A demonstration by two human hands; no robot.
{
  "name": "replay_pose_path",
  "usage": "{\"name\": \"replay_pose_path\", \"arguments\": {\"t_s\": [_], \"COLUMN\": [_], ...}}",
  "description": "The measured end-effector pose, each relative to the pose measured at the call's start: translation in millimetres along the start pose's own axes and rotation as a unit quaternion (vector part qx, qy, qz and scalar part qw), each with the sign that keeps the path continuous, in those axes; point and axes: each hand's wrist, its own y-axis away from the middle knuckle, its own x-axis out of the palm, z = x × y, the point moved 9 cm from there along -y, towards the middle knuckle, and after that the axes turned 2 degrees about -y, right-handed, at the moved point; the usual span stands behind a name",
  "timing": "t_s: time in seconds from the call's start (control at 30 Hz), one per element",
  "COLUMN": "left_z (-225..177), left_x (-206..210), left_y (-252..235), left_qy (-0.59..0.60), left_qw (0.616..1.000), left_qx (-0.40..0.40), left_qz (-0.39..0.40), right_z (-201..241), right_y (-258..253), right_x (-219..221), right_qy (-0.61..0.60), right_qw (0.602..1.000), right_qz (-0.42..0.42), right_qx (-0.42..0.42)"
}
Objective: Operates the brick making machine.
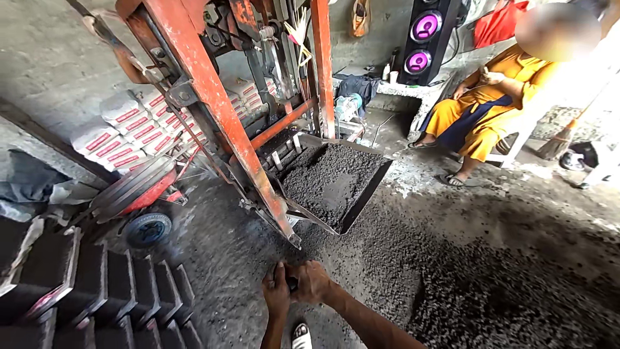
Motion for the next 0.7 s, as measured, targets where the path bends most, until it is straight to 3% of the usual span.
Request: {"name": "replay_pose_path", "arguments": {"t_s": [0.7], "left_z": [-0.1], "left_x": [-1.6], "left_y": [6.9], "left_qy": [-0.004], "left_qw": [1.000], "left_qx": [-0.002], "left_qz": [-0.003], "right_z": [2.3], "right_y": [8.9], "right_x": [1.0], "right_qy": [0.000], "right_qw": [1.000], "right_qz": [0.003], "right_qx": [0.006]}}
